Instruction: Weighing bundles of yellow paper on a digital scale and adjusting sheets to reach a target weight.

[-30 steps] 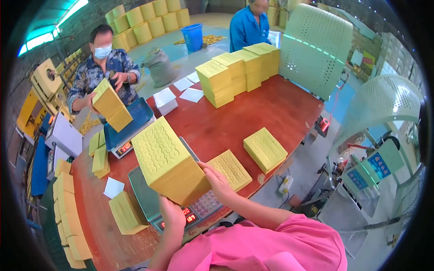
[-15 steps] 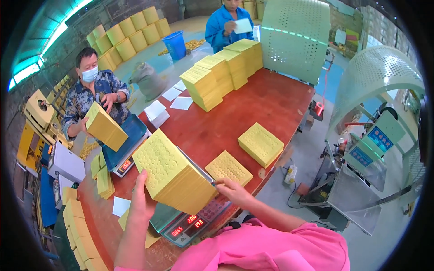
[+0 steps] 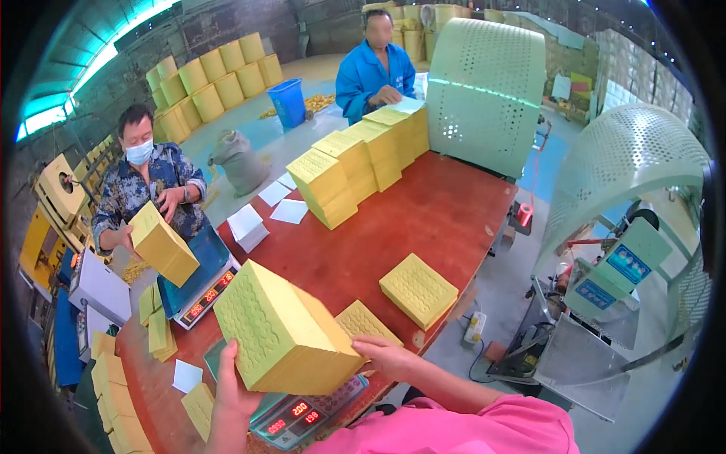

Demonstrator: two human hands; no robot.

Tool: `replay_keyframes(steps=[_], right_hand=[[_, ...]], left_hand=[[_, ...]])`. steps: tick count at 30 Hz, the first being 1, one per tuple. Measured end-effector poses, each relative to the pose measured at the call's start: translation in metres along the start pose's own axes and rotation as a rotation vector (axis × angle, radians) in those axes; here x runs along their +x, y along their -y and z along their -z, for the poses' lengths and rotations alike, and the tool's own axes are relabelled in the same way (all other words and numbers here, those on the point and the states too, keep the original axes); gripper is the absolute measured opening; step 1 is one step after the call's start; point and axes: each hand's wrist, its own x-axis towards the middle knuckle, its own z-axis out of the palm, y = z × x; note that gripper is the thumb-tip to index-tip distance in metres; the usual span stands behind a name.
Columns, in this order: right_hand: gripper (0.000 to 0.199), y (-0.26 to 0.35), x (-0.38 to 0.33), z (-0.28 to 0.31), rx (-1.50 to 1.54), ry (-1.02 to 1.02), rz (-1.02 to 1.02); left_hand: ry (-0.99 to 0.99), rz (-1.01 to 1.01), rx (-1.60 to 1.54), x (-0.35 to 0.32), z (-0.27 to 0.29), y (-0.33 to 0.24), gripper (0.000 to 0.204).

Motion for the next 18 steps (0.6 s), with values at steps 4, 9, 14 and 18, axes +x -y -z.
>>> replay_keyframes(steps=[4, 9, 14, 18], right_hand=[[0.035, 0.074, -0.001, 0.029, 0.032, 0.148, 0.197], [0.025, 0.164, 0.033, 0.123, 0.114, 0.049, 0.348], [0.028, 0.227, 0.079, 0.236, 0.124, -0.059, 0.331], [0.033, 0.260, 0.117, 0.320, 0.112, -0.218, 0.253]], left_hand=[[-0.005, -0.183, -0.180, 0.033, -0.039, 0.013, 0.059], [0.074, -0.109, -0.312, 0.131, -0.127, 0.032, 0.064], [0.115, 0.116, -0.021, 0.237, -0.215, 0.082, 0.068], [0.110, 0.245, -0.015, 0.317, -0.277, 0.118, 0.070]])
